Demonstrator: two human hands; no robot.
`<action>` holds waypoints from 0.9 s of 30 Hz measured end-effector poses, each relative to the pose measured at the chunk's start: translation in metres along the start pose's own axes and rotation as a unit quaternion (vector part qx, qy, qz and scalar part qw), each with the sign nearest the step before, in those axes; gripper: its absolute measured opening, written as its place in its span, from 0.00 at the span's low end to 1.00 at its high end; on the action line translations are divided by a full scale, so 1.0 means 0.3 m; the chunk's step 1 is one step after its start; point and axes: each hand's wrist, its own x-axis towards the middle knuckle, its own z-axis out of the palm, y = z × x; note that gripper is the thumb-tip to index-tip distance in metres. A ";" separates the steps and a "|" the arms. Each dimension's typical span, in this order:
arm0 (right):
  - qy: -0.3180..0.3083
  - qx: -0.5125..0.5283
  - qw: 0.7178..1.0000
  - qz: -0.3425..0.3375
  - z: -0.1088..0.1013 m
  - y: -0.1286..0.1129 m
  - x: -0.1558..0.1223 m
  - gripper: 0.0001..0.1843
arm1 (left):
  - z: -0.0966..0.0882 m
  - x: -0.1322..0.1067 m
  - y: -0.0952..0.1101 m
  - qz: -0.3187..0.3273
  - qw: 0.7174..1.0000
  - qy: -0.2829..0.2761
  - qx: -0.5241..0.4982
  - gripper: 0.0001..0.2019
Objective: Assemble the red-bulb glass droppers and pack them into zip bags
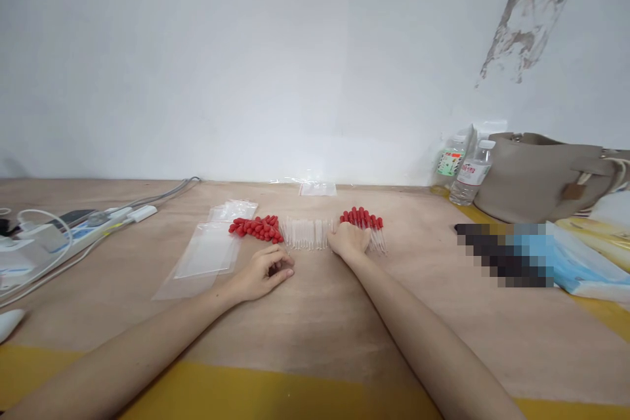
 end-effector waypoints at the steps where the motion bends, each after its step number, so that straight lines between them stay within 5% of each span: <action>1: 0.004 0.004 1.000 -0.002 -0.001 -0.001 -0.002 0.17 | 0.001 0.001 0.000 -0.002 1.000 0.010 0.008 0.06; 5: 0.013 0.035 0.999 -0.003 -0.022 -0.002 -0.012 0.19 | -0.025 0.013 -0.013 -0.007 0.994 0.087 0.063 0.08; 12: 0.050 0.129 0.986 -0.093 -0.065 0.036 -0.071 0.15 | -0.172 0.024 -0.106 -0.047 0.977 0.180 0.105 0.08; 18: 0.049 0.175 0.940 -0.289 -0.038 0.105 -0.151 0.10 | -0.215 0.065 -0.173 0.009 0.976 0.095 0.195 0.11; 24: 0.086 0.240 0.917 -0.307 -0.006 0.137 -0.173 0.11 | -0.236 0.151 -0.212 0.090 0.961 -0.058 0.254 0.14; 27: 0.100 0.227 0.914 -0.322 0.008 0.140 -0.171 0.14 | -0.242 0.165 -0.220 0.078 0.973 -0.045 0.211 0.10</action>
